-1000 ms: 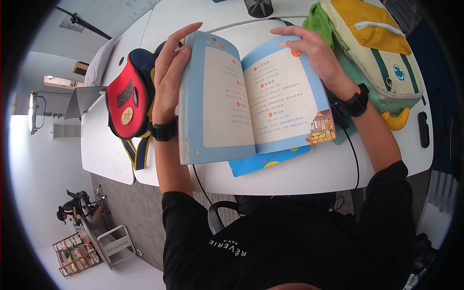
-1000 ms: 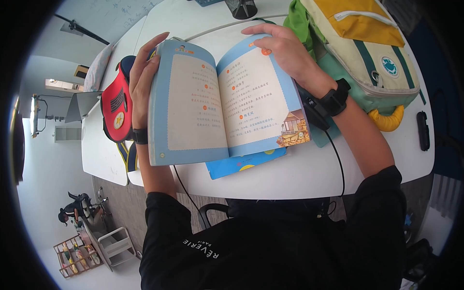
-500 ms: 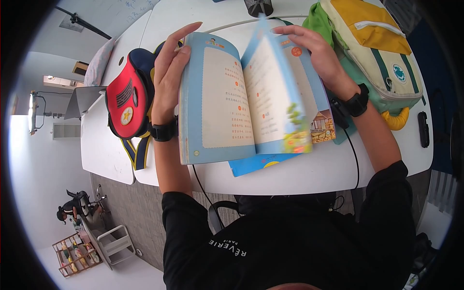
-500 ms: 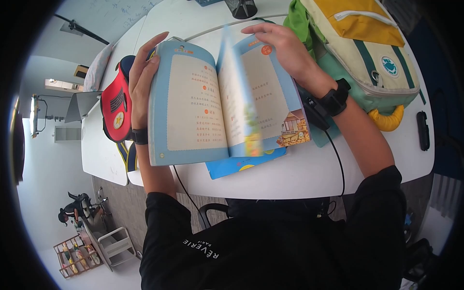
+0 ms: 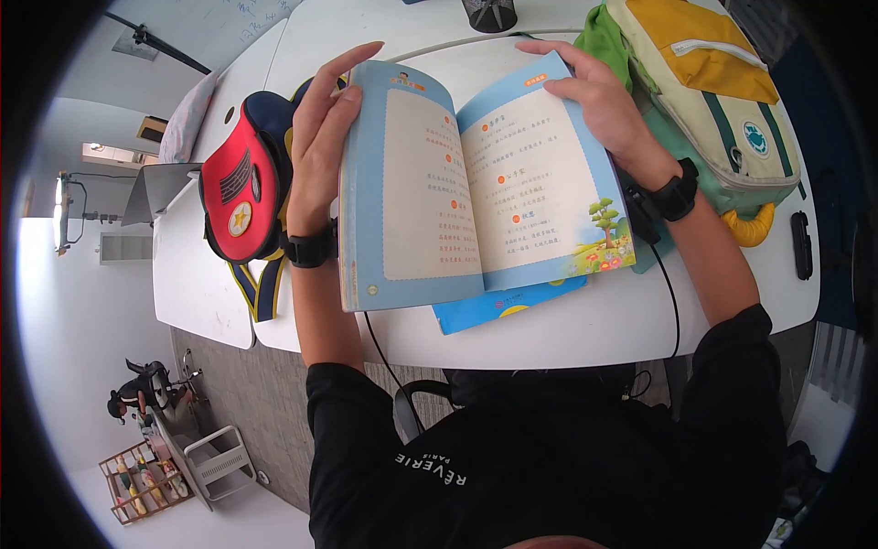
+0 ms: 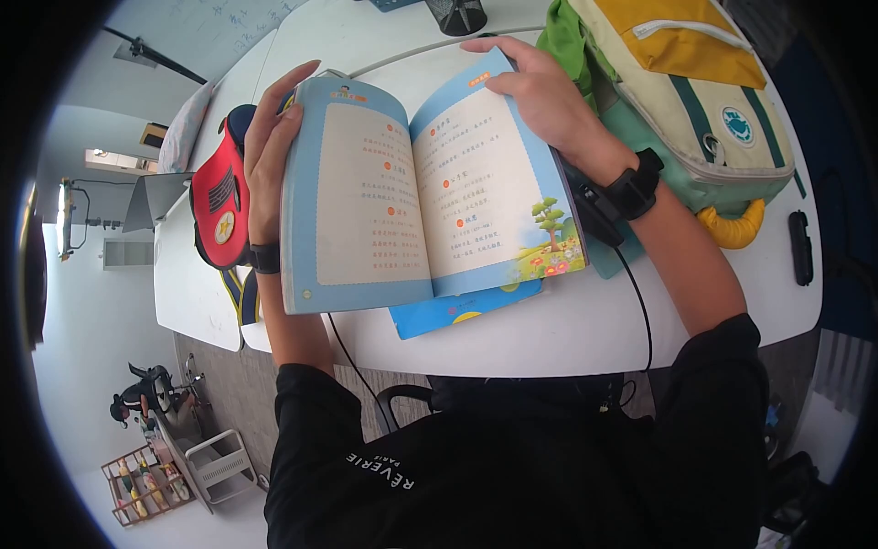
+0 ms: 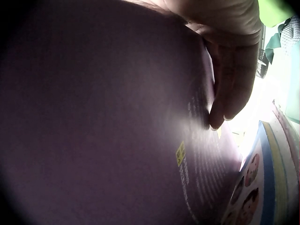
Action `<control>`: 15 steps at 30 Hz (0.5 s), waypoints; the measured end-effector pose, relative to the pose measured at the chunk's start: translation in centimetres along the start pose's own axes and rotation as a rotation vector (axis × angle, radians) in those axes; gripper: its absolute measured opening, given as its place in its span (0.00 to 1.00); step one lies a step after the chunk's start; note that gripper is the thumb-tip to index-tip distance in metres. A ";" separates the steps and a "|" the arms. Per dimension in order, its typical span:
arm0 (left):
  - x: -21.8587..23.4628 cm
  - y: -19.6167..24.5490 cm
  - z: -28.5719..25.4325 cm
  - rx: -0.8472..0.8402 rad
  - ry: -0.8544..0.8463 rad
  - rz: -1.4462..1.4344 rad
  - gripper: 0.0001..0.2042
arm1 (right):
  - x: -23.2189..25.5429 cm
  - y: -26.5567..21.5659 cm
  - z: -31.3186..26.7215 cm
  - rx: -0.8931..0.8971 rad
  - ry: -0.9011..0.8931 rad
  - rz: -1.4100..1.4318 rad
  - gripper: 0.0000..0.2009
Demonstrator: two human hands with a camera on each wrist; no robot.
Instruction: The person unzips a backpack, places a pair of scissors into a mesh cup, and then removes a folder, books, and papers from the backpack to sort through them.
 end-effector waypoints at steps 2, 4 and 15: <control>0.0 0.0 0.0 -0.005 -0.004 0.003 0.22 | 0.1 -0.1 -0.1 -0.003 0.022 -0.033 0.24; 0.1 -0.1 0.1 -0.010 -0.010 0.005 0.22 | 0.2 -0.1 0.0 0.028 0.023 -0.063 0.26; -0.1 0.0 0.0 -0.084 -0.036 0.014 0.21 | 0.2 -0.4 -0.1 0.036 0.064 -0.007 0.26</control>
Point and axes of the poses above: each hand's wrist, its own z-axis towards the middle knuckle, its own x-axis out of the back of the hand, y = z × x, the point moved 8 cm from there along z, towards the middle knuckle, and after that the axes turned 4 degrees about -z, right-handed, at the moved point
